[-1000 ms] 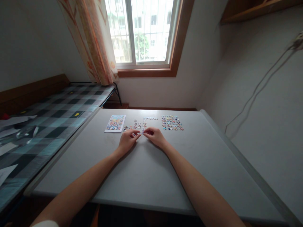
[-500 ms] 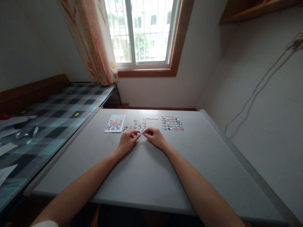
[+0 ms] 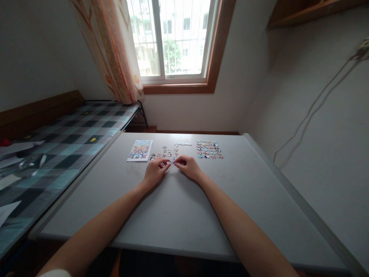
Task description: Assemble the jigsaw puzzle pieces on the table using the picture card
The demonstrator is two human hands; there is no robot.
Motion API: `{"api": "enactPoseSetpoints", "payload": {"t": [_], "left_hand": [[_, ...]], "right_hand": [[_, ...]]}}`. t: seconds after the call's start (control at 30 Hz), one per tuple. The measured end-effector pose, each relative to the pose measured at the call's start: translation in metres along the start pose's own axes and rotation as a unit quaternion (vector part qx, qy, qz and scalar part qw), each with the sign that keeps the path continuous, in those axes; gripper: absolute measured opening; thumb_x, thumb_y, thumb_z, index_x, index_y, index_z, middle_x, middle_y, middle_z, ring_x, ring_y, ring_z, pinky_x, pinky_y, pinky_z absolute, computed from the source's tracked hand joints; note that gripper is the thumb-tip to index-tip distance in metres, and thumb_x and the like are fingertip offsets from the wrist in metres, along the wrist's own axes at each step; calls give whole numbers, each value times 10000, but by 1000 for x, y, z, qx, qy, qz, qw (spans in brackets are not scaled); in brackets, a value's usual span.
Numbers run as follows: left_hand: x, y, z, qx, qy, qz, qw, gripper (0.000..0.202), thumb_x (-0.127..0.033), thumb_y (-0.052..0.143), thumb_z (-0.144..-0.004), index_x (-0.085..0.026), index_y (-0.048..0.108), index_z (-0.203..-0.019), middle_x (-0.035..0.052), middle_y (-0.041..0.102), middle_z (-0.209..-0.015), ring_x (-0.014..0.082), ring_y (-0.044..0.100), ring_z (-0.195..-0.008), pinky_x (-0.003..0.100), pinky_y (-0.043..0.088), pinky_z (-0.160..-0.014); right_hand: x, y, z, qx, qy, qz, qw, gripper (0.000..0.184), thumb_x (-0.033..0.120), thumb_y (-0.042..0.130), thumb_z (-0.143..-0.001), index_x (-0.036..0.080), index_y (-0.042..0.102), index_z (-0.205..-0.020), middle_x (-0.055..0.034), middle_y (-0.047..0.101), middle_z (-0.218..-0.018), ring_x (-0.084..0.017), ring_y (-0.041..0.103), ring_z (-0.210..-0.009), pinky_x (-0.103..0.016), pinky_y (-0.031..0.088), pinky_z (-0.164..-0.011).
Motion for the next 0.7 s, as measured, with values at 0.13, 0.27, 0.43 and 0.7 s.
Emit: {"api": "enactPoseSetpoints", "payload": {"t": [0.13, 0.27, 0.43, 0.7], "left_hand": [[2, 1, 0, 5, -1, 1, 1000, 286, -413, 588, -788, -194, 697, -936, 22, 663, -801, 105, 574, -593, 222, 477, -606], [1, 1, 0, 6, 2, -3, 1000, 287, -418, 584, -790, -192, 697, -926, 25, 668, -799, 109, 576, -596, 224, 479, -610], [0, 2, 0, 9, 5, -7, 1000, 289, -421, 578, -795, -195, 697, -931, 27, 671, -802, 113, 579, -609, 226, 479, -619], [-1, 2, 0, 10, 3, -7, 1000, 267, -394, 584, -796, -188, 694, -925, 27, 673, -808, 112, 578, -615, 227, 473, -618]], "right_hand": [[0, 0, 0, 3, 0, 2, 1000, 101, 224, 619, -734, 140, 672, -749, -18, 639, -679, -109, 513, -611, -227, 399, -587], [3, 0, 1, 6, -3, 10, 1000, 93, 214, 611, -734, 146, 670, -755, -12, 633, -676, -108, 511, -609, -224, 399, -587], [4, 1, 2, 8, -9, 17, 1000, 84, 198, 603, -734, 147, 666, -752, -6, 623, -667, -105, 505, -610, -219, 395, -588], [5, 1, 2, 7, -9, 19, 1000, 90, 202, 595, -735, 145, 664, -751, -5, 617, -663, -103, 503, -608, -216, 393, -582]]}}
Point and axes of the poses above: each hand's wrist, its own z-axis away from the middle knuckle, its own y-axis out of the palm, x = y × z, the point moved 9 cm from there along -z, towards the middle knuckle
